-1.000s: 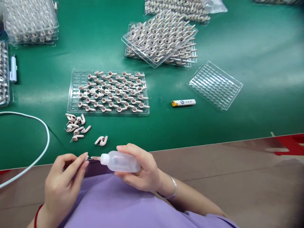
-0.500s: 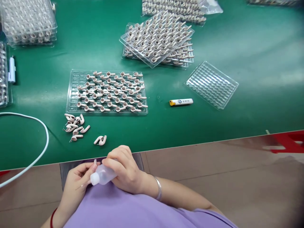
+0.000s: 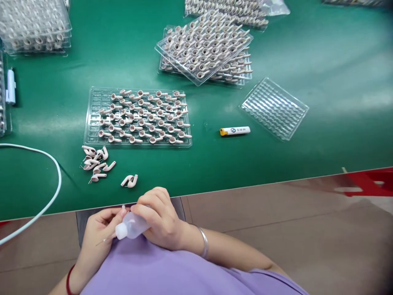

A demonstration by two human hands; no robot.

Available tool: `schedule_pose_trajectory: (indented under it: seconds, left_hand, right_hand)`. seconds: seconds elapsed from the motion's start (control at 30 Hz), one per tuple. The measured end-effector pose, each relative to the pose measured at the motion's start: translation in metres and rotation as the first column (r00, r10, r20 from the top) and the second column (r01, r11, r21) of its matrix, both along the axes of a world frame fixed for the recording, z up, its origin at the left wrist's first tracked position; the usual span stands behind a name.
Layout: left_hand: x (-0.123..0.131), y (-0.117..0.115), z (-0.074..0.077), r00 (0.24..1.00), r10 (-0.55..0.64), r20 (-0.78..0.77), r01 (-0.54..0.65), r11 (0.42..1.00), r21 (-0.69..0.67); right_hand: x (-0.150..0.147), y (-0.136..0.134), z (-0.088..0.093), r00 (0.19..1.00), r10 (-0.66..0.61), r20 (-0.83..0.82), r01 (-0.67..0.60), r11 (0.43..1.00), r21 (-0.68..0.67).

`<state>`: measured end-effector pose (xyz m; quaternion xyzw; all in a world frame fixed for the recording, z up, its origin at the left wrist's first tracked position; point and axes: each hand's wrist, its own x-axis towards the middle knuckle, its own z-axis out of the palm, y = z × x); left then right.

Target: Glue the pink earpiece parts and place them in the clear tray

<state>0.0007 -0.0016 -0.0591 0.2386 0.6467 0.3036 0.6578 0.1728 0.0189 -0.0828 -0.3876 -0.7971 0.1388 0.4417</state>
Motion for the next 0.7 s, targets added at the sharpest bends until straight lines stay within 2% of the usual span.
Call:
schedule_pose_trajectory:
  seconds: [0.43, 0.7]
  left_hand:
    - [0.003, 0.0, 0.0, 0.999, -0.006, -0.04, 0.006, 1.0, 0.01]
    - [0.012, -0.005, 0.001, 0.991, 0.134, 0.027, -0.134, 0.991, -0.018]
  right_hand:
    - [0.0, -0.002, -0.001, 1.0, 0.011, -0.019, -0.012, 1.0, -0.018]
    - [0.003, 0.002, 0.005, 1.0, 0.01, 0.01, -0.01, 1.0, -0.002]
